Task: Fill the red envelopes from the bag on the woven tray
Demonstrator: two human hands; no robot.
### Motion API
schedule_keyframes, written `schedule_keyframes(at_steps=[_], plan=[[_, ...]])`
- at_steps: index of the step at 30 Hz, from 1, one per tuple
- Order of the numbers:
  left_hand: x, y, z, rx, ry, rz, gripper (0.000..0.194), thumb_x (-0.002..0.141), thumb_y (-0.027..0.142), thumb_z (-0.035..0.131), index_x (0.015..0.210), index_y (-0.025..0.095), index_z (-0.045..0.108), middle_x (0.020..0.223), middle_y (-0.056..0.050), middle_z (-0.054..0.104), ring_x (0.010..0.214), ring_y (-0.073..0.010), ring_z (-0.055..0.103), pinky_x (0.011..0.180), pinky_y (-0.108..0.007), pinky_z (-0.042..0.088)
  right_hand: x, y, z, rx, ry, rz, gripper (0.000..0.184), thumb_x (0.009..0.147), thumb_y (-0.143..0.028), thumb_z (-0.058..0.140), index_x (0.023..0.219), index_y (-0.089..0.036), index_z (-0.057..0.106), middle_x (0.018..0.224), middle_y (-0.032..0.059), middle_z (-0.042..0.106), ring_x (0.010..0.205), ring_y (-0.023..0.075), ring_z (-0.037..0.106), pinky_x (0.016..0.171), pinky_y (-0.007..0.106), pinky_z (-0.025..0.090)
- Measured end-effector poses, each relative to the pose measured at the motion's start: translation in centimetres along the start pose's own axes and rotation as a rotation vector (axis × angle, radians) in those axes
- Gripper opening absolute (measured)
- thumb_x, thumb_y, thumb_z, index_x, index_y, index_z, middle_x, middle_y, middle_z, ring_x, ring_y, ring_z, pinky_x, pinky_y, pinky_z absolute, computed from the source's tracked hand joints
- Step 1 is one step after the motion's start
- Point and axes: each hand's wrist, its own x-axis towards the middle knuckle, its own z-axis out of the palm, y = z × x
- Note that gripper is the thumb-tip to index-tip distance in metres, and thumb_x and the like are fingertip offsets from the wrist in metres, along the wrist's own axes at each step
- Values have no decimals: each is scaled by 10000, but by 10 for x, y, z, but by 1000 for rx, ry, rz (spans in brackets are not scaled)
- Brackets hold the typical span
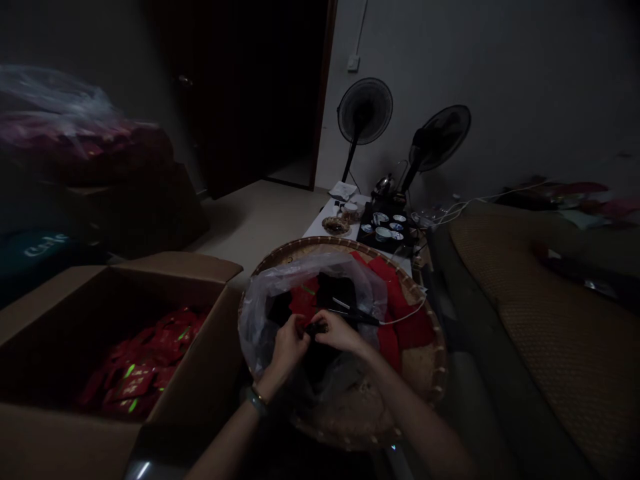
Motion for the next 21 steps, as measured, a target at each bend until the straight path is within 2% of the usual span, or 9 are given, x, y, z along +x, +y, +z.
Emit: schedule_keyframes(at_steps=[3,5,11,16,21], plan=[[-1,1,3,-58,3,-10,315,635,65,505,931,171,533,640,37,555,581,-110,542,549,-200,379,-3,-6,5,-158,90,-35,268,588,-60,565,816,-196,606,793,17,642,779,184,588,720,305,438],[-1,1,4,-87,16,-21,316,624,51,496,915,169,536,634,42,548,584,-107,540,555,-198,382,-4,-10,6,-208,101,-55,266,593,-50,556,796,-209,618,801,24,652,792,195,590,738,316,431],[3,-3,5,-146,-3,-80,313,621,62,500,916,162,536,607,53,528,566,-105,527,540,-196,377,-2,-11,-2,-127,-43,-56,341,588,-42,539,868,-214,630,791,7,651,742,172,582,717,294,433],[2,-5,8,-197,5,-50,311,619,52,489,905,169,526,615,59,524,564,-95,519,548,-191,372,0,-11,2,-224,86,-69,309,606,10,501,809,-207,585,789,15,607,785,177,549,742,300,407],[3,-8,11,-232,47,-56,317,608,41,487,895,167,529,650,51,538,574,-87,519,555,-186,377,-1,-13,13,-339,108,-76,237,662,-10,509,738,-222,583,795,39,601,834,199,536,807,322,385]])
